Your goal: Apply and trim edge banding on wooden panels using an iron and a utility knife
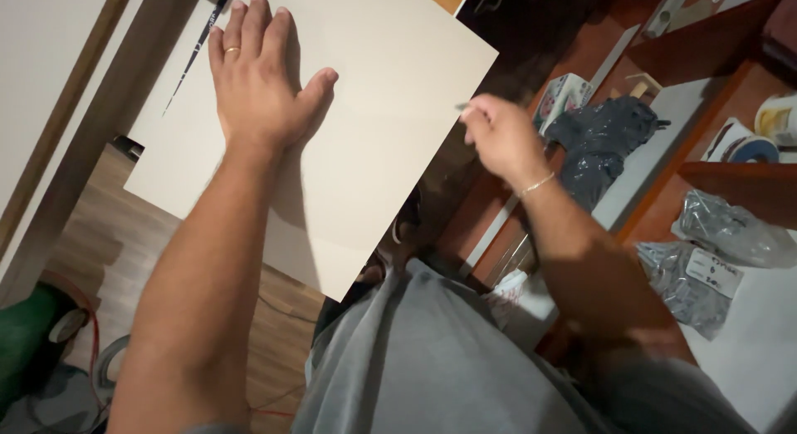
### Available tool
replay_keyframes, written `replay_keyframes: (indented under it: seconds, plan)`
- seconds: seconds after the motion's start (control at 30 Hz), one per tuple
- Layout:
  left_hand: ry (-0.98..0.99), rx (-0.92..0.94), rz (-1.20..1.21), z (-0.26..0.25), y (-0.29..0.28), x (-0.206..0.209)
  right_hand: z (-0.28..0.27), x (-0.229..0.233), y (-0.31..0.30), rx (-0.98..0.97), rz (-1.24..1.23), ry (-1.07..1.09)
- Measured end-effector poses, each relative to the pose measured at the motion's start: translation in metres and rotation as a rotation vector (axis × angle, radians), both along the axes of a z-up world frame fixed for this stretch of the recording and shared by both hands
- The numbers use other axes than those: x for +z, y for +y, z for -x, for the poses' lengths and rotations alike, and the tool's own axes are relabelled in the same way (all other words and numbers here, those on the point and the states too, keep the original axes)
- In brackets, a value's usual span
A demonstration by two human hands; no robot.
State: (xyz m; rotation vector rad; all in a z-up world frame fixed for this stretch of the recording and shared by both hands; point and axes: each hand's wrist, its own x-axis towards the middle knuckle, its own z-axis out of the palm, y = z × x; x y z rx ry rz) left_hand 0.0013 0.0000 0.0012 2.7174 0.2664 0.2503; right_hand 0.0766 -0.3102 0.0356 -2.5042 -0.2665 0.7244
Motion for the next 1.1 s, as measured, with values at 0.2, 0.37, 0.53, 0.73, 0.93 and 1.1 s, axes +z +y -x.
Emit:
replay_keyframes:
  seconds: [0.2,0.37,0.53,0.73,0.93,1.1]
  plan:
    - [0.020,0.014,0.029,-0.001,-0.003,0.004,-0.014,-0.005,-0.004,-0.038,-0.017,-0.059]
    - [-0.013,0.004,0.026,0.000,0.000,0.000,0.023,-0.012,-0.001,0.045,0.024,-0.053]
    - [0.047,0.015,0.000,-0.001,-0.001,0.000,0.033,-0.002,0.005,0.006,0.003,0.030]
    - [-0.031,-0.003,-0.040,0.001,-0.003,0.006,0.027,-0.026,-0.004,-0.023,-0.092,-0.099]
    - [-0.139,-0.032,-0.087,0.002,0.001,-0.001,0.091,-0.007,0.013,0.009,-0.049,-0.043]
    - [-0.105,-0.009,-0.109,0.001,-0.001,-0.003,0.076,-0.003,0.014,-0.037,-0.035,0.012]
